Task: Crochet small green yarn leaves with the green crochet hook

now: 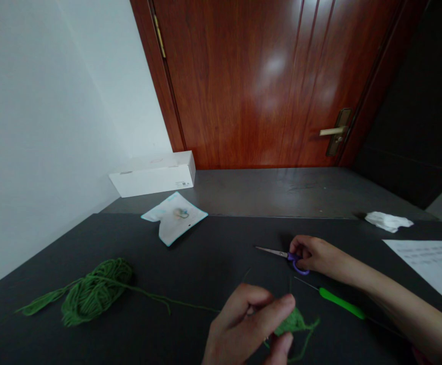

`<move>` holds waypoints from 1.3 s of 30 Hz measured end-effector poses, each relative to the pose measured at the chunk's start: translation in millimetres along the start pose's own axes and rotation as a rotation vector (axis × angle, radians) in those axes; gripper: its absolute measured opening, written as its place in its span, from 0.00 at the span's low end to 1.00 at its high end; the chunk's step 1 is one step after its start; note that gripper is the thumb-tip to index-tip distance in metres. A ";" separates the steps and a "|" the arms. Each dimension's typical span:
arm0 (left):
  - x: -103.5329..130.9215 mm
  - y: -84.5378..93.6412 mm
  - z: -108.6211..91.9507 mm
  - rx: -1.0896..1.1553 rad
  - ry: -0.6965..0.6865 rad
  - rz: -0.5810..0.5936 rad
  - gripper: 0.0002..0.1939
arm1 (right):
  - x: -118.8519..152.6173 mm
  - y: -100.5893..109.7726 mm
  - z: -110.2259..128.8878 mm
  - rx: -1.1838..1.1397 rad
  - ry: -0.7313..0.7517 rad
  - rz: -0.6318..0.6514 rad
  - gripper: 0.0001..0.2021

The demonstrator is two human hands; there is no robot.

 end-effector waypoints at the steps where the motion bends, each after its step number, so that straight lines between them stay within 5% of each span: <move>1: -1.2 0.2 0.8 0.050 0.019 -0.007 0.30 | 0.0 0.2 0.1 0.000 -0.002 -0.001 0.12; 8: -12.6 4.9 8.3 0.403 0.328 -0.092 0.26 | -1.0 -2.4 -3.3 -0.014 0.017 -0.044 0.10; 14: -13.9 5.9 11.6 0.580 0.535 -0.179 0.22 | 8.4 6.5 3.2 -0.035 0.068 -0.240 0.05; 19: -13.5 5.6 12.0 0.545 0.484 -0.156 0.22 | 54.8 26.4 49.8 -0.151 0.204 -0.429 0.09; 24: -10.3 4.1 10.7 0.483 0.411 -0.093 0.25 | 92.4 23.1 86.1 -0.215 0.479 -0.517 0.03; 35: -7.2 2.4 14.0 0.472 0.299 -0.025 0.25 | 92.7 18.0 100.1 -0.028 0.598 -0.620 0.09; 39: -2.9 1.8 15.8 0.509 0.463 -0.074 0.22 | 86.9 7.0 100.9 -0.232 0.513 -0.455 0.09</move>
Point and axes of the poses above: each hand's wrist, its own x-axis away from the middle knuckle, its own y-axis out of the back of the hand, z = x × y, the point moved 2 cm from there along -x, towards the middle knuckle, and after that the axes turned 15 degrees about x, right-handed, at the moved point
